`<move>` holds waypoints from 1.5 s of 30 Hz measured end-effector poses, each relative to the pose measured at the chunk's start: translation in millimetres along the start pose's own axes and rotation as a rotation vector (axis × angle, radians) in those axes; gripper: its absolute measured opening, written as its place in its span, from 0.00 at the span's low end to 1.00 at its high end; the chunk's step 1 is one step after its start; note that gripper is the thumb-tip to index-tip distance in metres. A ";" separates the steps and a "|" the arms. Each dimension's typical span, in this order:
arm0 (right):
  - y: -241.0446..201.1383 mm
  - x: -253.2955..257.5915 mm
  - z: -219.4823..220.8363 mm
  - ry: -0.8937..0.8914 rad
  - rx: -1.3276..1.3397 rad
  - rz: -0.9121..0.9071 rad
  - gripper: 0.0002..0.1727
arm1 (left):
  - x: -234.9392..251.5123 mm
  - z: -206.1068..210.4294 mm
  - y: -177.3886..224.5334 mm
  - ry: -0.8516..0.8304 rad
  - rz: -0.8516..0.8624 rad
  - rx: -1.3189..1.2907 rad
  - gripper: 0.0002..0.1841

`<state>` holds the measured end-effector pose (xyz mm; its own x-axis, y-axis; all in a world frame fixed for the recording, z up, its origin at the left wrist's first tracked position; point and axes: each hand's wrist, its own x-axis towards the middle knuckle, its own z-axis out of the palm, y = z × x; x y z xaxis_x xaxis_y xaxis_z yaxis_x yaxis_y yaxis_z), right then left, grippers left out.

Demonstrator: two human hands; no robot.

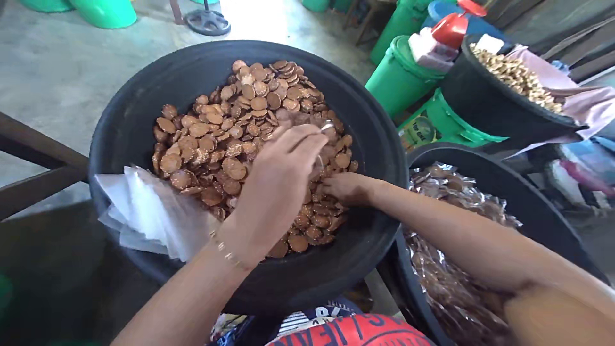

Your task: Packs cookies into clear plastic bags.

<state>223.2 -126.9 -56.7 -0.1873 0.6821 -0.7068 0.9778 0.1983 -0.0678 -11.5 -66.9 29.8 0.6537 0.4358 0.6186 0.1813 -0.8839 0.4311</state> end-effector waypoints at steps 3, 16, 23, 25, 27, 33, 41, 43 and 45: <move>-5.4 2.4 -1.2 0.064 0.073 0.045 0.21 | 26.5 29.0 -5.8 -0.269 0.030 0.135 0.12; -71.6 -38.6 -27.5 1.202 0.292 0.086 0.17 | 14.6 63.0 -25.5 -0.382 -0.427 -0.232 0.23; -69.7 -35.3 -36.1 1.204 1.420 -0.077 0.17 | 9.3 62.8 -5.2 -0.035 0.166 -0.079 0.25; -59.0 -48.5 -43.4 1.377 1.308 -0.169 0.20 | 18.3 41.4 -12.2 0.069 0.224 -0.229 0.22; -43.3 -77.1 -58.8 1.355 1.061 -0.182 0.21 | 26.4 18.6 -30.9 0.011 0.051 -0.526 0.32; -50.7 -91.6 -76.1 1.665 0.802 -0.271 0.09 | 19.3 32.2 -53.7 -0.333 -0.319 -1.741 0.19; -75.4 -2.0 -19.0 0.129 0.535 0.074 0.22 | 21.3 23.7 -59.1 -0.280 -0.141 -1.907 0.47; -72.9 -0.4 -18.7 0.125 0.467 0.097 0.22 | 19.9 23.1 -57.6 -0.327 -0.133 -1.871 0.48; -73.2 -1.2 -20.7 0.126 0.434 0.150 0.22 | 20.0 23.4 -55.4 -0.354 -0.148 -1.859 0.48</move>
<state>149.9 -127.7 -36.2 -0.0252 0.7658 -0.6425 0.9386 -0.2030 -0.2788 8.8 -13.2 2.9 0.8527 0.2170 0.4752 -0.5110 0.5352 0.6726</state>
